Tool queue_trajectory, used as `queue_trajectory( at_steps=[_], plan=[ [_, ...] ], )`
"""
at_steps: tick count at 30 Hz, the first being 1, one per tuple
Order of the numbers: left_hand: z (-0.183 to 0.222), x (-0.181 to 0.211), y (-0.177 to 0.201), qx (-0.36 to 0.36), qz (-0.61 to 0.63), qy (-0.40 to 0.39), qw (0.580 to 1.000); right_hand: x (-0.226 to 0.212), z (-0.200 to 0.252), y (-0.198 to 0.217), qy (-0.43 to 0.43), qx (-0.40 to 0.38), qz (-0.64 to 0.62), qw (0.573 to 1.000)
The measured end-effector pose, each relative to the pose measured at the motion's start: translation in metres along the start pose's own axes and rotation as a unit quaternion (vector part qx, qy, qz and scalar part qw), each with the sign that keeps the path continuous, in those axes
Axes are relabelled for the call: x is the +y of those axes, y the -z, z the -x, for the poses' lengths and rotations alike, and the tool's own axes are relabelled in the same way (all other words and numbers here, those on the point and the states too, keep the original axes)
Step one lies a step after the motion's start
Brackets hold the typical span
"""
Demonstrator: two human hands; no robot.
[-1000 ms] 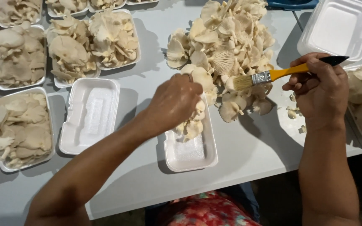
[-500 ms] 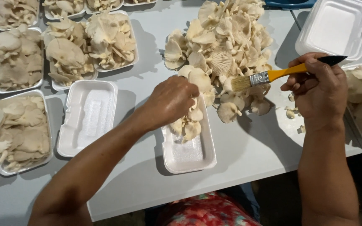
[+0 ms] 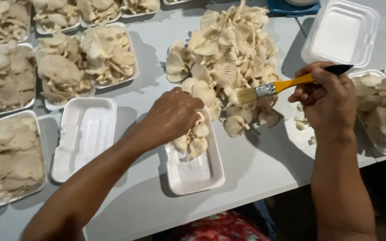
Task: The person cleans individual mushrooms using a brush and places them into white foam trays.
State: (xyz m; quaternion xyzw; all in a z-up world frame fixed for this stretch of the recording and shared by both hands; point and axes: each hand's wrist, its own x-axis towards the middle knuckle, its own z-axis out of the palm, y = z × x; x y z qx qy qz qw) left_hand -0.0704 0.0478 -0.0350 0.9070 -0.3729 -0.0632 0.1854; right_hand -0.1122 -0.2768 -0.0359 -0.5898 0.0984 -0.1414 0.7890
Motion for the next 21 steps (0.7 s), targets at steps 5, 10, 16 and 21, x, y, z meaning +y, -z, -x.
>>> queue_trajectory(
  at_steps=[5,10,16,21],
  plan=[
    [-0.031,0.011,0.029,0.007,0.015,0.061,0.998,-0.004,0.002,0.0,0.008,-0.001,-0.005,1.0],
    [-0.098,0.016,0.04,0.089,0.101,0.118,0.984,-0.003,0.002,0.0,0.019,0.0,-0.005,1.0],
    [-0.147,-0.001,0.022,0.076,0.172,0.076,0.979,-0.004,0.002,-0.001,0.008,0.011,-0.004,1.0],
    [-0.16,-0.009,0.009,0.083,0.208,0.14,0.964,-0.004,0.002,0.001,0.013,-0.011,-0.02,1.0]
  ],
)
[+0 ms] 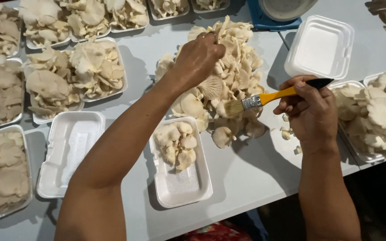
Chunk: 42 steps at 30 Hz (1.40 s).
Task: The person cleans individual mushrooms using a brush and places them into white foam trays.
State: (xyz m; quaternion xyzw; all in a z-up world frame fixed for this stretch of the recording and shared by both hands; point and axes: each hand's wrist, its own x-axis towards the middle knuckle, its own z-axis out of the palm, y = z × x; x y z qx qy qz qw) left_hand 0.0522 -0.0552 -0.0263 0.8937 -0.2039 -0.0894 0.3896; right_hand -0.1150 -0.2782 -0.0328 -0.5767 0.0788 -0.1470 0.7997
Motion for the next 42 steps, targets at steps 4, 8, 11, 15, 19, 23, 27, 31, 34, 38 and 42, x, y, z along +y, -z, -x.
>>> queue_trajectory(
  at_steps=[4,8,11,15,19,23,27,31,34,38,42],
  plan=[
    [-0.006,-0.02,0.003,0.028,0.029,-0.039,0.998,-0.002,0.002,-0.001,-0.002,-0.001,-0.005,1.0],
    [0.02,-0.027,0.026,0.085,0.042,-0.156,0.983,-0.001,0.002,-0.001,0.003,0.011,-0.01,1.0],
    [0.062,-0.01,0.048,0.051,0.245,-0.069,0.966,-0.001,0.003,0.0,0.018,0.018,-0.052,0.998],
    [0.11,0.004,0.055,-0.014,0.402,0.033,0.915,0.004,0.008,0.006,0.029,-0.027,-0.134,0.99],
    [0.137,0.015,0.046,-0.042,0.426,0.049,0.902,0.014,0.012,0.006,0.035,-0.052,-0.117,0.991],
    [0.158,0.019,0.038,-0.038,0.421,0.043,0.905,0.014,0.013,0.004,0.046,-0.099,-0.102,0.989],
    [0.176,0.006,0.03,0.01,0.443,0.015,0.896,0.009,0.01,0.002,0.03,-0.034,-0.044,0.998],
    [0.187,0.001,0.028,0.028,0.417,0.021,0.908,0.015,0.013,0.004,-0.004,-0.062,-0.078,0.995],
    [0.194,0.005,0.031,0.038,0.415,0.017,0.909,0.022,0.018,0.002,-0.021,-0.172,-0.121,0.977],
    [0.211,0.002,0.043,0.058,0.374,-0.021,0.925,0.016,0.013,-0.001,-0.002,-0.125,-0.066,0.99],
    [0.223,-0.021,0.033,0.126,0.089,-0.126,0.98,0.012,0.009,0.001,-0.017,-0.071,-0.062,0.995]
  ],
)
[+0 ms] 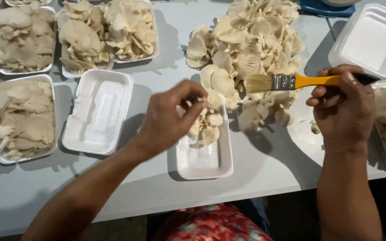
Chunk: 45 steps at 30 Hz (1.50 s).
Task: The person cleans individual mushrooms using a brush and places them into white foam trays.
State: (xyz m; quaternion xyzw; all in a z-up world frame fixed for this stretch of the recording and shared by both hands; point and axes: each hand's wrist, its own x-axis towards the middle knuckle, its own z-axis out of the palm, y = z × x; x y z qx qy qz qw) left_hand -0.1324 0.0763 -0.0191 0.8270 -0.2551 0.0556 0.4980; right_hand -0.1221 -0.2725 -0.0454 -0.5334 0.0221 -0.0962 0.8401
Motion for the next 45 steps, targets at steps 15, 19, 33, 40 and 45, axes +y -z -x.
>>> queue_trajectory(
  at_steps=[15,19,33,40,45],
  plan=[
    [0.043,0.005,-0.04,0.115,-0.351,-0.243,0.897,-0.002,0.006,-0.004,0.025,-0.003,0.089,0.996],
    [0.045,-0.004,-0.043,0.102,-0.362,-0.229,0.898,-0.002,0.007,-0.001,0.018,-0.009,0.082,0.996],
    [0.043,-0.009,-0.044,0.101,-0.313,-0.251,0.91,-0.002,0.008,-0.005,0.024,-0.012,0.104,0.994],
    [0.042,-0.01,-0.04,0.085,-0.37,-0.214,0.9,-0.006,0.008,-0.008,0.037,0.024,0.091,0.995],
    [0.039,-0.008,-0.032,0.068,-0.437,-0.225,0.868,-0.024,0.004,-0.021,0.022,0.19,0.051,0.98]
  ],
)
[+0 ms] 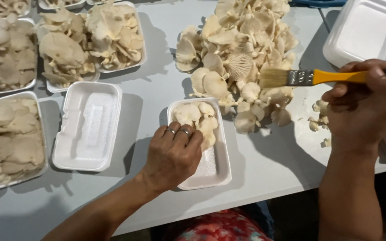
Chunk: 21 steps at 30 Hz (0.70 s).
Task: The person cleans individual mushrooms using a brush and places them into white foam trays.
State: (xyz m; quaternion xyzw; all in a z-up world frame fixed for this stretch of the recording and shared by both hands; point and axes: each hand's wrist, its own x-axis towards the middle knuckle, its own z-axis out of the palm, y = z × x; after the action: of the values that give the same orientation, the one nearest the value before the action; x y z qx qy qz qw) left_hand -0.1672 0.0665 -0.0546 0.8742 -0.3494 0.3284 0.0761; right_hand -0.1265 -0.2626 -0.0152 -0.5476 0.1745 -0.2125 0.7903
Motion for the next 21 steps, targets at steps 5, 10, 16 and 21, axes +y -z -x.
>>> queue_trajectory(
  at_steps=[5,10,16,21],
  plan=[
    [-0.007,0.0,0.01,-0.007,0.031,0.008,0.999,-0.012,-0.004,0.004,0.0,0.059,-0.011,0.998],
    [-0.032,-0.002,0.024,-0.018,0.127,0.034,0.991,-0.006,-0.018,0.029,0.117,0.098,0.016,0.988],
    [-0.091,-0.003,-0.019,-0.057,0.105,-0.023,0.993,0.005,-0.018,0.035,0.275,0.091,0.08,0.954],
    [-0.146,0.009,-0.103,-0.153,0.166,-0.008,0.974,0.014,-0.016,0.03,0.34,-0.054,0.105,0.933]
  ],
)
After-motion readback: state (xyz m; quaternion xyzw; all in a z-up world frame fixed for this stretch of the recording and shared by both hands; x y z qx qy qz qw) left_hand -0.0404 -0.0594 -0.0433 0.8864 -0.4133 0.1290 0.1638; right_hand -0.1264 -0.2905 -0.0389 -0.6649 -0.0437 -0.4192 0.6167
